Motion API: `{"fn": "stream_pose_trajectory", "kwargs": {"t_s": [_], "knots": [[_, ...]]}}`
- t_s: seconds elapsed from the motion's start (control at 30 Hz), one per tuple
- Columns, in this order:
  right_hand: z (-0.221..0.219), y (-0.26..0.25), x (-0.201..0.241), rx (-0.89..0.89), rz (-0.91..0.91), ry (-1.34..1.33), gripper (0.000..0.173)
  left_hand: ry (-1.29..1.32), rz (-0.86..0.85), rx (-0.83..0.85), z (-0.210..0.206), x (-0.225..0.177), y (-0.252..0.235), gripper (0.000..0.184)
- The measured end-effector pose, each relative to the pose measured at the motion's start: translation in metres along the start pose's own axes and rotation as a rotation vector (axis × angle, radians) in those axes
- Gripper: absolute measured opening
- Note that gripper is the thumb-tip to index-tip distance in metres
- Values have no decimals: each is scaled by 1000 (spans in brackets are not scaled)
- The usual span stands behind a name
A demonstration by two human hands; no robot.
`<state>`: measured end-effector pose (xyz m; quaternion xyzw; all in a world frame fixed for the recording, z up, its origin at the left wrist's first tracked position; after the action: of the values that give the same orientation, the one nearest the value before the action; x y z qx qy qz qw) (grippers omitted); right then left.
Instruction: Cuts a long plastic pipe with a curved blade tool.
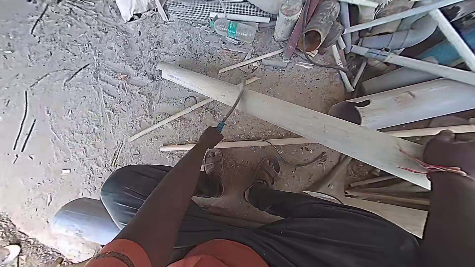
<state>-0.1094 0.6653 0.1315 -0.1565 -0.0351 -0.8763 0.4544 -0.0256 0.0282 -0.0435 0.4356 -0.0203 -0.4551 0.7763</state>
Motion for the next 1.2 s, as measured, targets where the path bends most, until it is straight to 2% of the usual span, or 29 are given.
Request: {"fn": "stream_pose_trajectory", "kwargs": {"t_s": [0.07,0.13,0.2,0.27,0.33,0.43,0.5,0.57,0.67,0.73,0.8,0.9,1.0,1.07,1.13,1.2], "knots": [[8,20,5,24,3,-3,57,179,165,-24,44,45,-9,29],[17,41,10,69,-13,5,56,85,236,-60,78,63,-11,30],[15,53,7,105,-10,34,56,6,247,-88,78,77,-9,31],[12,60,2,112,24,37,53,69,209,-107,54,70,-8,34],[13,68,-3,85,62,73,51,250,190,-69,10,38,1,31],[17,78,3,74,47,107,51,523,85,138,-70,-36,40,25],[21,76,9,72,19,97,50,478,-80,335,-105,-89,88,22],[24,73,14,68,-2,97,55,367,-239,479,-133,-120,125,19],[26,75,17,65,-14,81,56,88,-356,494,-135,-129,137,29],[25,77,13,54,1,59,53,-89,-375,383,-111,-116,116,35],[22,84,8,50,15,42,50,-250,-308,211,-81,-86,81,31],[21,85,7,57,32,54,49,-215,-106,-12,-32,-22,31,25],[21,90,5,72,11,96,53,27,180,-83,19,54,0,36],[18,87,0,67,11,118,56,32,279,-121,53,91,-5,39],[14,86,-5,80,11,111,58,-43,303,-146,70,107,-6,41],[12,85,-8,82,30,100,59,62,290,-135,54,98,-10,37]]}}
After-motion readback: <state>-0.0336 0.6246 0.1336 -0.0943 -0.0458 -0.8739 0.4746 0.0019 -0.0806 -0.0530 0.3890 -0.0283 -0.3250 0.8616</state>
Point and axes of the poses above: each hand's wrist, its own y-axis away from the middle knuckle, its own z-axis out of the back of the hand, x = y × z, the point moved 6 cm from there along -y, towards the middle knuckle, and after that the axes turned 6 degrees about -y, right-handed, at the moved point
